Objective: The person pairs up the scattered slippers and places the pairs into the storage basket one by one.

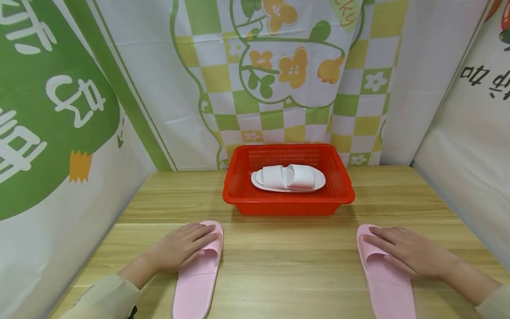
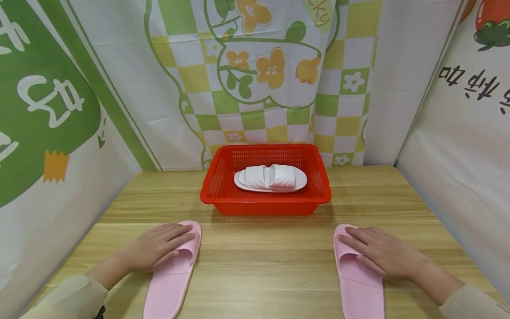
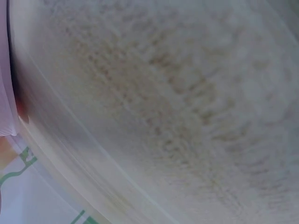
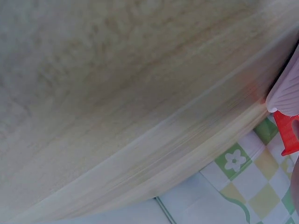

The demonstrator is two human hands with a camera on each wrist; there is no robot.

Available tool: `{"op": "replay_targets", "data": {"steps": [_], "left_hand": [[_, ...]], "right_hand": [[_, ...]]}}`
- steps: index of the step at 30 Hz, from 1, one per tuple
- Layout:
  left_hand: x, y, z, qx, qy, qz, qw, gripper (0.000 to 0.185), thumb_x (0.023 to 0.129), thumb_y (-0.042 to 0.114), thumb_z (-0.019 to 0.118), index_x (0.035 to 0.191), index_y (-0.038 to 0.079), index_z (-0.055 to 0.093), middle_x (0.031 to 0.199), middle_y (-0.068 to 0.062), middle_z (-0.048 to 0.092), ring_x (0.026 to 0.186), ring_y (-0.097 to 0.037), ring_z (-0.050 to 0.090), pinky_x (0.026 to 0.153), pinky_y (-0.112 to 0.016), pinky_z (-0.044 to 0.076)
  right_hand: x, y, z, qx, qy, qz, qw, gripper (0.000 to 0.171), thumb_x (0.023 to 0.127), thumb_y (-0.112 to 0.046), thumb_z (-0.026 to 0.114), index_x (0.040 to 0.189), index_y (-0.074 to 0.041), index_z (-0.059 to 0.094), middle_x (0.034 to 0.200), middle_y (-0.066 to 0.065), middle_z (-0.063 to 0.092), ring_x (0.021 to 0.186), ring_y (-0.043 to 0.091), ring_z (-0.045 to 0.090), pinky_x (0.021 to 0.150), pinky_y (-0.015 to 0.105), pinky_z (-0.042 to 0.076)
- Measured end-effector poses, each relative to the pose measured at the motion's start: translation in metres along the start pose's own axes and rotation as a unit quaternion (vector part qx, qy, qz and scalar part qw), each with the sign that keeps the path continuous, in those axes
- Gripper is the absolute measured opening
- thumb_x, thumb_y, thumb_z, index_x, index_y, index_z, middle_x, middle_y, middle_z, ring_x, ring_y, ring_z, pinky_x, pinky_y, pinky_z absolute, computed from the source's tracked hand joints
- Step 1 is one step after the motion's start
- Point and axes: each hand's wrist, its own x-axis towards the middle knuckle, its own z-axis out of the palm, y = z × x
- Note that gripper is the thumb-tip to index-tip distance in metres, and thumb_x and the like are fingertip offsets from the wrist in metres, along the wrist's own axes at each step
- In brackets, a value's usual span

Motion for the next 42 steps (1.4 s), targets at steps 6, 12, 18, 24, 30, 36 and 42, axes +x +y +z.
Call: {"op": "replay_targets", "data": {"steps": [6,12,18,24,30,36,42], "left_hand": [[0.002,0.0,0.001,-0.002,0.021,0.004,0.9998,0.051,0.106,0.036,0.03,0.136,0.004,0.055,0.131,-0.016,0.057,0.114,-0.032,0.056,0.096,-0.046,0.044],[0.007,0.001,-0.003,-0.008,0.035,-0.002,0.9994,0.05,0.106,0.035,0.03,0.136,0.003,0.055,0.131,-0.018,0.057,0.114,-0.033,0.056,0.096,-0.046,0.044],[0.012,0.002,-0.009,0.0,0.05,-0.005,0.9987,0.049,0.106,0.034,0.031,0.136,0.004,0.055,0.13,-0.018,0.057,0.115,-0.034,0.055,0.094,-0.047,0.045],[0.016,0.004,-0.013,0.0,0.06,0.0,0.9982,0.049,0.107,0.034,0.03,0.135,0.003,0.055,0.128,-0.018,0.057,0.113,-0.034,0.056,0.093,-0.048,0.046],[0.019,0.008,-0.014,-0.009,0.062,-0.002,0.9981,0.049,0.107,0.033,0.028,0.134,0.002,0.055,0.128,-0.02,0.057,0.113,-0.035,0.056,0.093,-0.048,0.047],[0.022,0.009,-0.015,-0.007,0.068,0.001,0.9977,0.049,0.107,0.033,0.028,0.133,0.001,0.055,0.126,-0.021,0.058,0.113,-0.035,0.056,0.093,-0.048,0.047],[0.026,0.012,-0.019,-0.007,0.073,-0.003,0.9973,0.05,0.107,0.032,0.027,0.132,0.0,0.056,0.125,-0.022,0.057,0.112,-0.036,0.055,0.092,-0.048,0.047]], "right_hand": [[0.005,-0.002,0.0,0.007,0.022,0.007,1.0,0.049,0.105,-0.036,0.032,0.137,-0.008,0.055,0.129,0.017,0.058,0.106,0.028,0.058,0.112,0.019,0.013],[0.015,-0.007,-0.004,0.002,0.029,0.017,0.999,0.05,0.105,-0.038,0.03,0.139,-0.008,0.053,0.131,0.016,0.056,0.11,0.028,0.056,0.114,0.021,0.012],[0.028,-0.011,-0.006,-0.008,0.066,-0.004,0.998,0.05,0.105,-0.037,0.032,0.135,-0.006,0.056,0.129,0.02,0.057,0.109,0.033,0.056,0.115,0.026,0.014],[0.036,-0.013,-0.006,-0.007,0.089,-0.015,0.996,0.047,0.105,-0.036,0.034,0.132,-0.006,0.058,0.128,0.022,0.056,0.111,0.036,0.054,0.115,0.029,0.016],[0.041,-0.012,-0.007,-0.003,0.107,-0.025,0.994,0.046,0.104,-0.034,0.035,0.13,-0.004,0.059,0.125,0.025,0.057,0.11,0.038,0.053,0.115,0.031,0.017],[0.045,-0.012,-0.009,0.0,0.116,-0.03,0.993,0.045,0.104,-0.032,0.036,0.129,-0.003,0.059,0.123,0.026,0.057,0.108,0.039,0.054,0.115,0.031,0.018],[0.051,-0.011,-0.012,-0.004,0.121,-0.029,0.992,0.045,0.104,-0.032,0.035,0.129,-0.003,0.059,0.123,0.026,0.058,0.108,0.039,0.055,0.115,0.03,0.018]]}}
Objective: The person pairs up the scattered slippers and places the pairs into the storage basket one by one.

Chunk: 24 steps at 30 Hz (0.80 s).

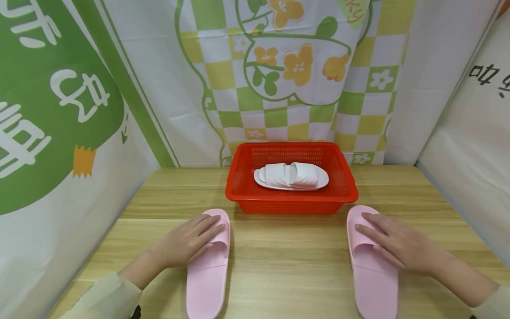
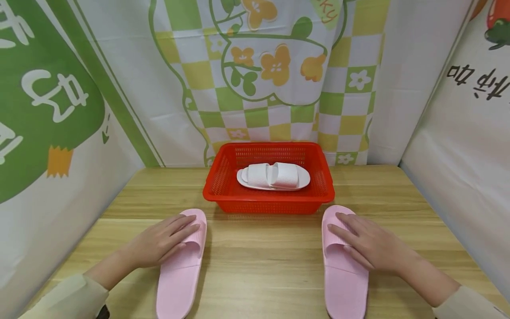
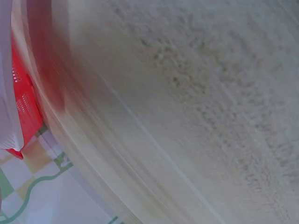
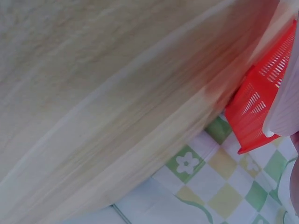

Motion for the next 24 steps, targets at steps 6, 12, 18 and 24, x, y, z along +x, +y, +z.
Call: {"op": "replay_targets", "data": {"steps": [6,12,18,24], "left_hand": [[0.011,0.005,-0.009,0.005,0.033,0.004,0.9994,0.047,0.106,0.03,0.031,0.131,-0.001,0.056,0.125,-0.023,0.057,0.113,-0.037,0.055,0.09,-0.049,0.048],[0.029,0.007,-0.015,0.013,0.085,0.02,0.9961,0.044,0.105,0.028,0.035,0.127,-0.003,0.059,0.124,-0.024,0.057,0.111,-0.038,0.056,0.087,-0.05,0.049],[0.039,0.008,-0.017,0.017,0.085,0.025,0.9959,0.044,0.104,0.028,0.035,0.127,-0.002,0.059,0.124,-0.024,0.058,0.111,-0.038,0.057,0.089,-0.049,0.049],[0.048,0.006,-0.017,0.022,0.103,0.035,0.9939,0.044,0.104,0.027,0.036,0.126,-0.003,0.059,0.123,-0.025,0.058,0.109,-0.039,0.058,0.088,-0.05,0.049]], "right_hand": [[0.01,-0.001,-0.005,0.005,0.005,0.018,1.0,0.047,0.104,-0.033,0.034,0.13,-0.002,0.059,0.125,0.026,0.057,0.11,0.04,0.054,0.115,0.03,0.019],[0.016,-0.003,-0.011,0.015,0.013,0.041,0.999,0.048,0.104,-0.035,0.034,0.129,-0.002,0.06,0.122,0.026,0.058,0.105,0.038,0.057,0.113,0.024,0.019],[0.019,-0.007,-0.016,0.017,0.016,0.045,0.999,0.049,0.104,-0.035,0.034,0.128,-0.002,0.06,0.121,0.025,0.059,0.104,0.037,0.057,0.113,0.024,0.021],[0.026,-0.01,-0.022,0.024,0.026,0.048,0.998,0.049,0.104,-0.035,0.035,0.128,-0.001,0.061,0.123,0.025,0.058,0.105,0.037,0.057,0.112,0.025,0.022]]}}
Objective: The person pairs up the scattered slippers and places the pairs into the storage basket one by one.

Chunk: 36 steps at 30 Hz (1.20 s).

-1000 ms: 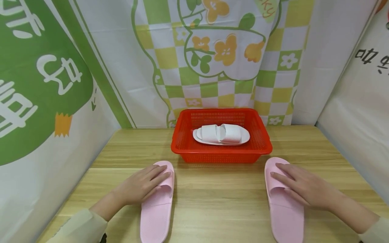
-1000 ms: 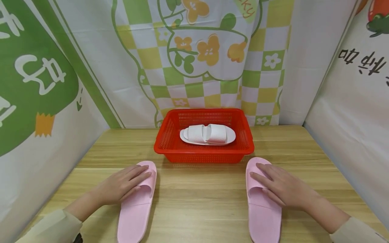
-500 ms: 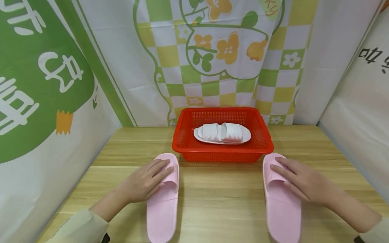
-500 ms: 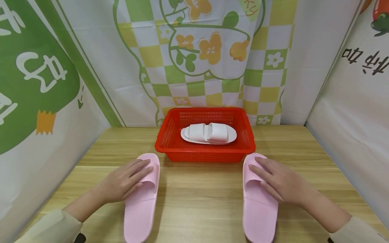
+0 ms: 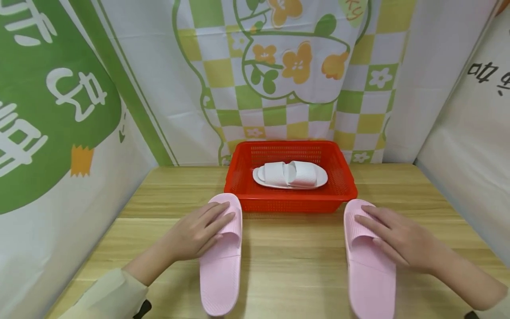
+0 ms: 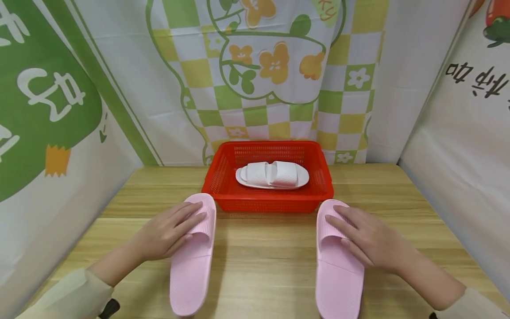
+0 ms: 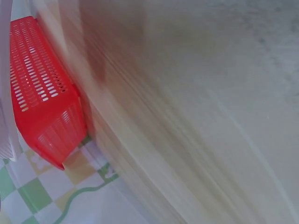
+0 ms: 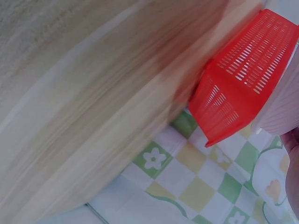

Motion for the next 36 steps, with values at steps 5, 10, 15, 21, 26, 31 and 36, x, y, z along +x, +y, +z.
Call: {"op": "replay_targets", "data": {"steps": [5,10,15,21,26,31,36], "left_hand": [[0.01,-0.001,0.001,-0.001,0.01,0.002,1.0,0.044,0.104,0.028,0.036,0.126,-0.003,0.059,0.123,-0.025,0.058,0.11,-0.039,0.058,0.089,-0.05,0.048],[0.017,-0.002,0.005,0.003,0.004,-0.008,1.0,0.045,0.104,0.03,0.037,0.127,-0.002,0.059,0.124,-0.025,0.058,0.111,-0.038,0.058,0.092,-0.049,0.048],[0.023,-0.001,0.009,0.009,0.01,-0.021,0.9997,0.045,0.104,0.031,0.037,0.126,-0.001,0.06,0.122,-0.026,0.058,0.109,-0.038,0.059,0.092,-0.049,0.048],[0.033,0.0,0.013,0.019,0.01,-0.039,0.999,0.045,0.104,0.032,0.038,0.127,0.001,0.061,0.123,-0.026,0.058,0.111,-0.038,0.058,0.092,-0.049,0.048],[0.041,0.001,0.016,0.025,0.0,-0.069,0.9973,0.046,0.104,0.031,0.037,0.129,0.001,0.059,0.126,-0.026,0.056,0.111,-0.039,0.057,0.094,-0.05,0.047],[0.048,0.002,0.019,0.029,0.008,-0.089,0.9956,0.046,0.104,0.032,0.036,0.128,0.001,0.06,0.124,-0.026,0.057,0.109,-0.04,0.057,0.093,-0.05,0.048],[0.055,0.002,0.022,0.033,0.006,-0.104,0.994,0.046,0.104,0.032,0.036,0.127,0.001,0.062,0.124,-0.026,0.058,0.109,-0.039,0.058,0.095,-0.049,0.047]], "right_hand": [[0.008,-0.001,-0.004,-0.003,0.01,-0.002,1.0,0.049,0.104,-0.035,0.036,0.127,0.0,0.061,0.124,0.026,0.058,0.106,0.037,0.056,0.112,0.025,0.023],[0.017,0.0,-0.006,-0.009,0.029,-0.001,1.0,0.049,0.104,-0.034,0.035,0.126,0.002,0.061,0.122,0.029,0.058,0.104,0.041,0.056,0.113,0.027,0.023],[0.025,0.0,-0.003,-0.017,0.043,0.016,0.999,0.049,0.104,-0.034,0.036,0.126,0.002,0.061,0.122,0.031,0.057,0.104,0.043,0.056,0.113,0.027,0.022],[0.036,-0.001,0.004,-0.042,0.067,0.04,0.996,0.048,0.103,-0.034,0.037,0.124,0.002,0.062,0.122,0.031,0.056,0.105,0.045,0.056,0.113,0.027,0.022],[0.049,-0.003,0.007,-0.05,0.081,0.065,0.993,0.049,0.103,-0.034,0.038,0.124,0.003,0.061,0.124,0.029,0.056,0.104,0.045,0.056,0.112,0.029,0.026],[0.058,-0.006,0.008,-0.056,0.071,0.108,0.99,0.051,0.103,-0.037,0.037,0.128,0.002,0.058,0.127,0.028,0.053,0.109,0.045,0.053,0.108,0.038,0.033],[0.065,-0.007,0.012,-0.063,0.071,0.131,0.987,0.052,0.102,-0.039,0.037,0.126,0.002,0.058,0.125,0.031,0.053,0.111,0.049,0.052,0.099,0.054,0.039]]}}
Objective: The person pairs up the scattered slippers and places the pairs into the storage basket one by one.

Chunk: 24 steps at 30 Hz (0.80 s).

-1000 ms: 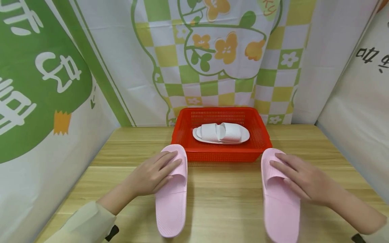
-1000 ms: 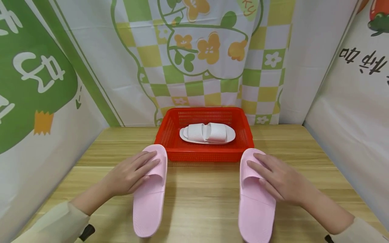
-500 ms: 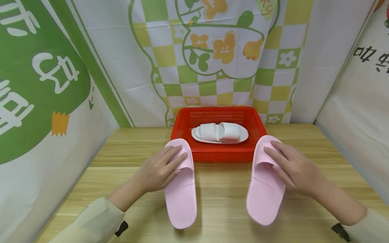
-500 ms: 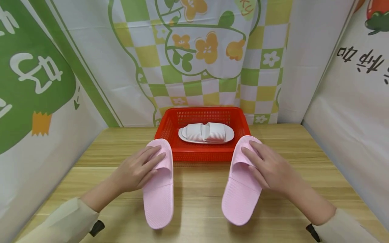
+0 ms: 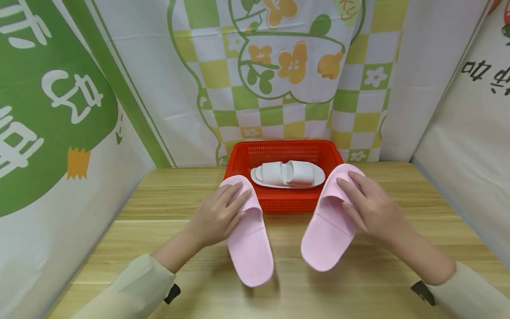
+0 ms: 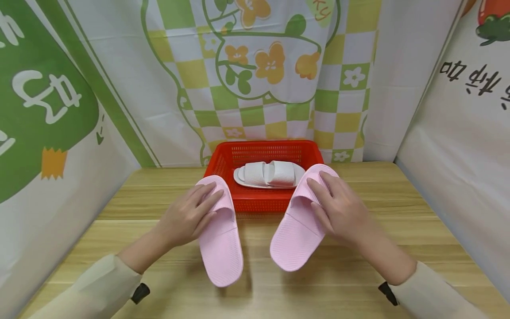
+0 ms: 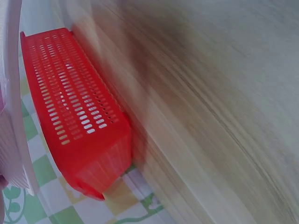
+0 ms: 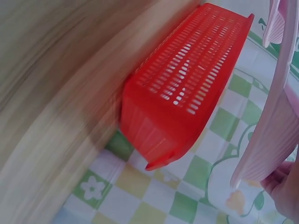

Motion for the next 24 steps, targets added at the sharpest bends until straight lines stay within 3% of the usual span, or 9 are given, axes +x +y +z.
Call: {"op": "replay_targets", "data": {"steps": [4,10,17,24], "left_hand": [[0.006,0.002,0.002,0.011,-0.005,-0.017,0.9998,0.047,0.104,0.031,0.036,0.126,0.0,0.062,0.122,-0.026,0.058,0.106,-0.038,0.058,0.094,-0.047,0.048],[0.017,0.006,0.003,0.022,-0.001,-0.052,0.9984,0.048,0.103,0.032,0.035,0.126,-0.001,0.061,0.12,-0.027,0.058,0.103,-0.039,0.057,0.095,-0.047,0.047],[0.027,0.01,0.007,0.041,0.011,-0.077,0.9961,0.047,0.102,0.032,0.037,0.125,-0.001,0.06,0.118,-0.026,0.058,0.103,-0.04,0.057,0.093,-0.048,0.047],[0.035,0.016,0.011,0.06,0.015,-0.107,0.9924,0.045,0.1,0.032,0.04,0.121,-0.001,0.061,0.113,-0.026,0.059,0.094,-0.041,0.057,0.083,-0.049,0.05]], "right_hand": [[0.006,-0.004,0.003,-0.001,0.008,0.016,1.0,0.05,0.102,-0.039,0.037,0.126,0.0,0.058,0.124,0.031,0.053,0.109,0.05,0.052,0.093,0.061,0.04],[0.016,-0.009,0.002,0.007,0.027,0.05,0.998,0.045,0.096,-0.033,0.043,0.127,-0.003,0.058,0.122,0.028,0.055,0.106,0.049,0.053,0.089,0.062,0.043],[0.024,-0.014,0.001,-0.005,-0.004,0.11,0.994,0.045,0.089,-0.024,0.055,0.13,-0.004,0.056,0.127,0.027,0.053,0.108,0.047,0.052,0.089,0.061,0.044],[0.031,-0.021,0.004,-0.013,-0.037,0.162,0.986,0.046,0.09,-0.024,0.058,0.13,-0.001,0.055,0.125,0.026,0.054,0.109,0.046,0.052,0.091,0.06,0.044]]}}
